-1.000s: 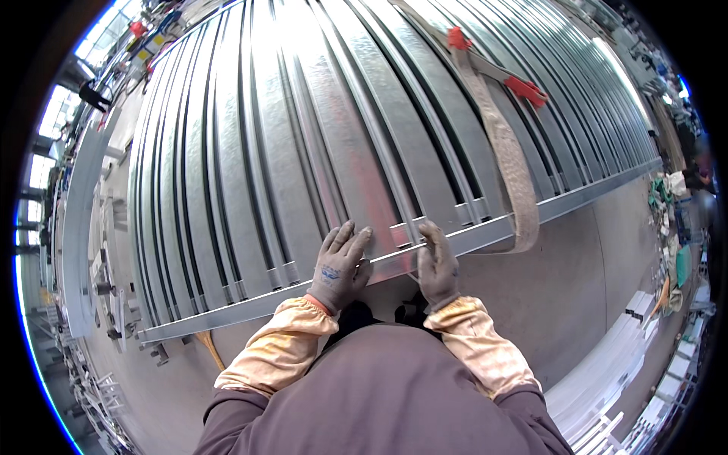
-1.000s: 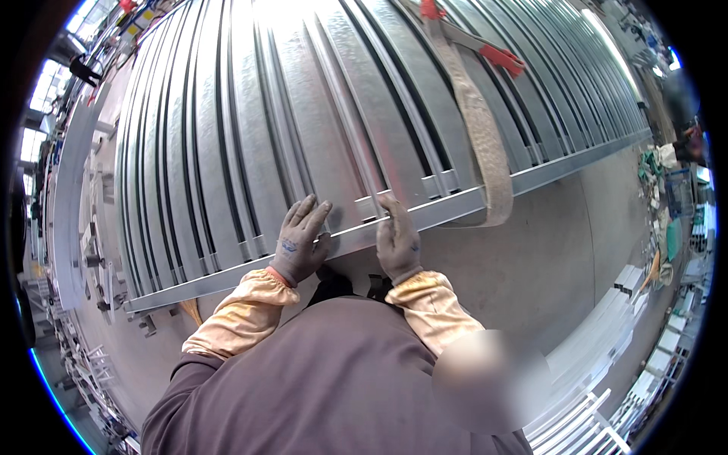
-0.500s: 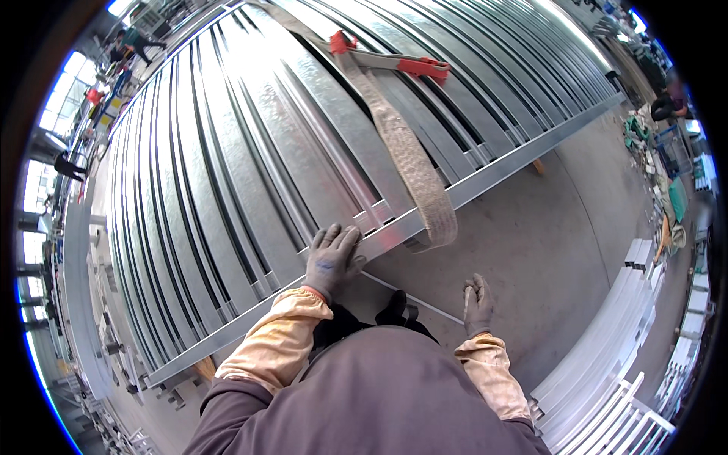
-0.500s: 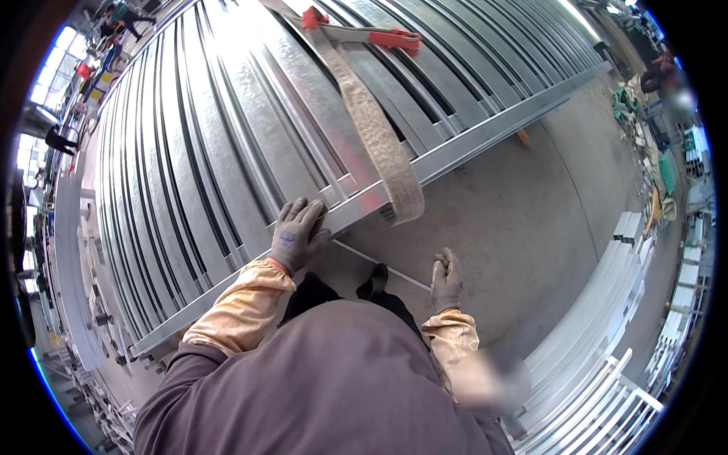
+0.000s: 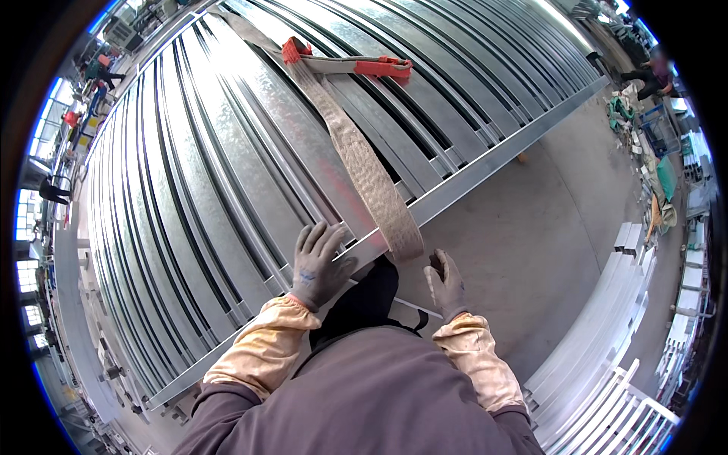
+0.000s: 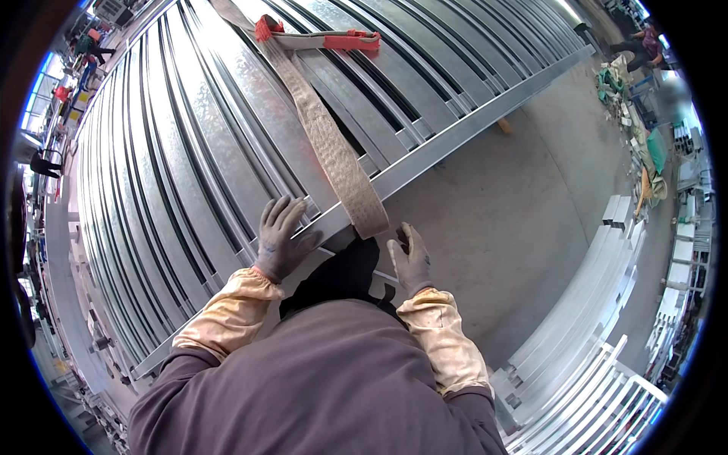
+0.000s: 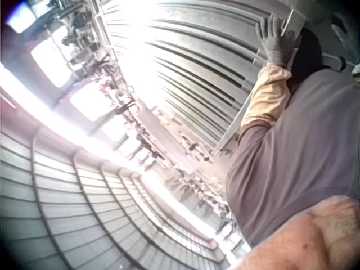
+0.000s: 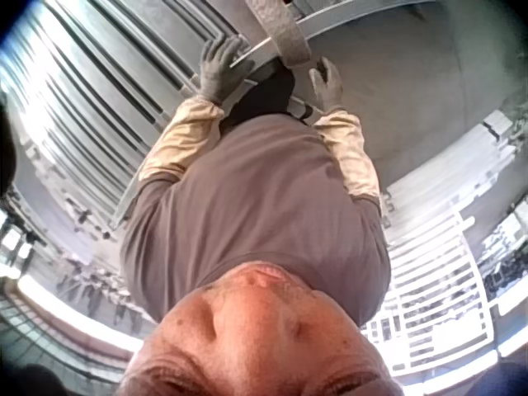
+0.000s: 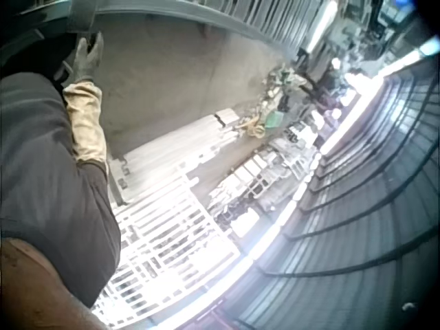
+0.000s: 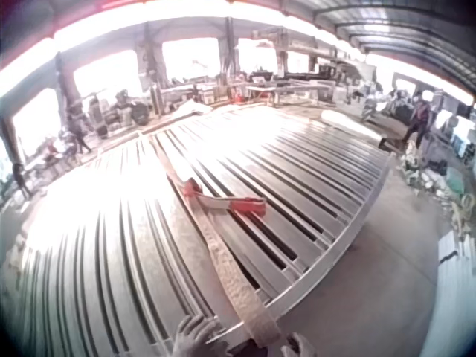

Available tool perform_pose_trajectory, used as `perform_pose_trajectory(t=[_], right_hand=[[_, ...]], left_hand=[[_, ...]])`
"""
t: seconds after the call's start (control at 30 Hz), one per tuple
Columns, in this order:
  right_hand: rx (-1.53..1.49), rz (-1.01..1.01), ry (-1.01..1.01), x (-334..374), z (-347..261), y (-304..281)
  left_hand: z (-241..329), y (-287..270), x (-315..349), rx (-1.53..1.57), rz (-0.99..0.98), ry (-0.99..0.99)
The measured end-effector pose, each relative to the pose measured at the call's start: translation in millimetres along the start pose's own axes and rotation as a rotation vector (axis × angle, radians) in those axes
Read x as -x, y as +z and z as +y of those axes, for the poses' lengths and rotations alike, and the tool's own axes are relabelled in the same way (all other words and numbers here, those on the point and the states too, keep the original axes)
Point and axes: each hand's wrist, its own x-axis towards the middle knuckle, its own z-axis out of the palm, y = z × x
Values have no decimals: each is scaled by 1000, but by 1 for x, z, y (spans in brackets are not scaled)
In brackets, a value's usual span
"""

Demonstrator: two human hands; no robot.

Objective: The person secures a stack of metal panels with a lifting strap and uses a remote control to operate an overhead crane. The person guides the suspended load as it is lifted and moved across the workshop floor.

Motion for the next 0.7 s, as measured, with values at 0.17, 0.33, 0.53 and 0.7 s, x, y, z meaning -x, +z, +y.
perform_pose_trajectory(t=[0.17,0.33,0.53,0.7], right_hand=[[193,-302,152,-54,-24,7],[127,-558,453,-73,-57,6],[170,-520,351,-98,-109,-28],[335,-473,279,-132,-110,-44]], left_hand=[[1,23,-39,8,-220,16],[-7,21,-40,52,-283,-37],[-10,17,-45,93,-296,-85],[-10,16,-59,75,-290,-96]])
